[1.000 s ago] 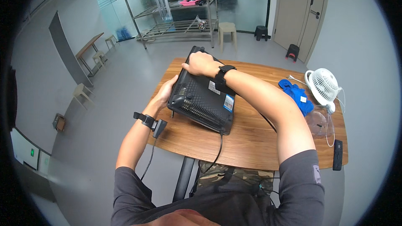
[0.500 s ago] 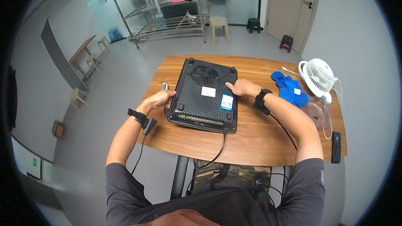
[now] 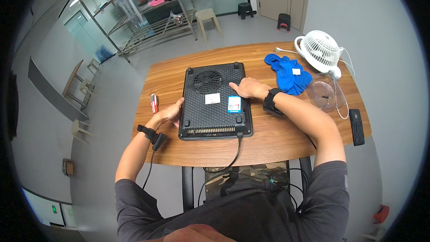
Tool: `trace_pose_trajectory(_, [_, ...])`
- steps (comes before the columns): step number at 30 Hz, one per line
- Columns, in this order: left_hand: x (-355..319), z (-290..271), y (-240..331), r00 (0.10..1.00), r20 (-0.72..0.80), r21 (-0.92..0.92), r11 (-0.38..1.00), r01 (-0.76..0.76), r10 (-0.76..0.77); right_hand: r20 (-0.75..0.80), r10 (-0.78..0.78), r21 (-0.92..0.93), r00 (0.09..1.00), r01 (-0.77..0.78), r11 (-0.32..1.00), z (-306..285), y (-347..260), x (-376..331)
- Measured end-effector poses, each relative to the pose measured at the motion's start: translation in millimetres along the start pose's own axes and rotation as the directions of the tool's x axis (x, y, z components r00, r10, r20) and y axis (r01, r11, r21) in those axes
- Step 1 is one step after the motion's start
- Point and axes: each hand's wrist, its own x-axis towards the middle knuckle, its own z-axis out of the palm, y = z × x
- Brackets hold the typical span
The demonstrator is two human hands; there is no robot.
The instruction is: The person wipes the surface of a black induction cooktop with a blue cloth, then flips it over. Using a screwdriver, they remove screws from the bottom casing and open the device to expose the internal components.
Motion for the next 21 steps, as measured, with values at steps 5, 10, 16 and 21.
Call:
trace_pose_trajectory(5, [-2, 6, 11, 0.995, -0.052, 0.183, 0.978, 0.098, -0.089, 0.034, 0.041, 0.073, 0.999, -0.044, 0.996, 0, -3, -10])
trace_pose_trajectory(10, [1, 11, 19, 0.977, -0.163, 0.264, 0.949, 0.175, -0.135, 0.074, 0.032, 0.099, 0.997, -0.039, 0.994, -2, -3, -11])
trace_pose_trajectory(16, [1, 17, 28, 0.974, -0.207, 0.348, 0.923, 0.161, -0.092, 0.108, 0.033, 0.105, 0.994, -0.045, 0.993, -4, 2, -7])
trace_pose_trajectory(21, [9, 17, 26, 0.971, -0.224, 0.367, 0.915, 0.167, -0.088, 0.108, 0.071, 0.126, 0.992, -0.084, 0.988, 0, 4, -1])
